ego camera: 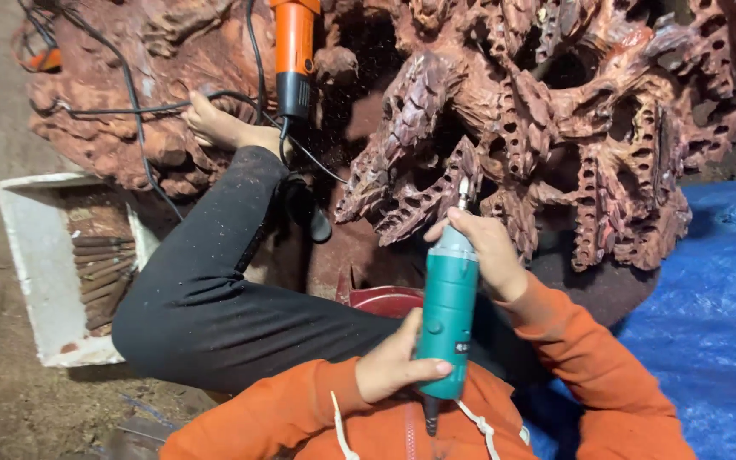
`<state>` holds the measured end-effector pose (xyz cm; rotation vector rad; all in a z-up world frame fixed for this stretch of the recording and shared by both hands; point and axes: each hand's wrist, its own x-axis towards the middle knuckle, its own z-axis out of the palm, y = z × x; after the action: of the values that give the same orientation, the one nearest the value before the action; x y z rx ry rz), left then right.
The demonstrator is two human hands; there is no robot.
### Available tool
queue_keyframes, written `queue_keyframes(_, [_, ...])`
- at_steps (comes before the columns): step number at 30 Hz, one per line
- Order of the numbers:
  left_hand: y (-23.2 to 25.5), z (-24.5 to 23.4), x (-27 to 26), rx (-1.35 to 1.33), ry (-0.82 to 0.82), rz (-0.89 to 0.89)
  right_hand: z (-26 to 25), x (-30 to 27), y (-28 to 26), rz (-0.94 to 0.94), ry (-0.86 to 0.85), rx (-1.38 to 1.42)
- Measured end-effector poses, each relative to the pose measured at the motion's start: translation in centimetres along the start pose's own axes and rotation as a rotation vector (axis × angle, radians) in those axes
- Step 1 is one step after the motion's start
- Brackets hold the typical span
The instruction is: Carving intricate details into a large wooden sculpture using a handheld rotary tool
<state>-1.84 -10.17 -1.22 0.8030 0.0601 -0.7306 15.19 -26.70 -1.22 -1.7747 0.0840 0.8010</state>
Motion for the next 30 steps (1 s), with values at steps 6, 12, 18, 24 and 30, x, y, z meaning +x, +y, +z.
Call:
queue_keyframes(6, [1.7,-2.8,-1.2,0.02,0.168,0.054,5.5,3.4,-1.8,-0.02,-0.035,0.141])
queue_keyframes(12, [6.7,-8.1,-2.2,0.327,0.523,0.025,10.6,5.6,-1.5,-0.188,0.194,0.249])
queue_keyframes(18, [9.5,-7.5,-2.4,0.651,0.539,-0.185,10.8,7.4,1.4,-0.23,0.164,0.147])
queue_keyframes(24, [9.5,-7.3,-1.6,0.648,0.525,-0.178,9.7,8.4,2.7,-0.273,0.186,-0.018])
queue_keyframes(30, [8.3,-8.3,-1.5,0.663,0.526,-0.133,9.8,8.5,2.5,-0.239,0.197,0.009])
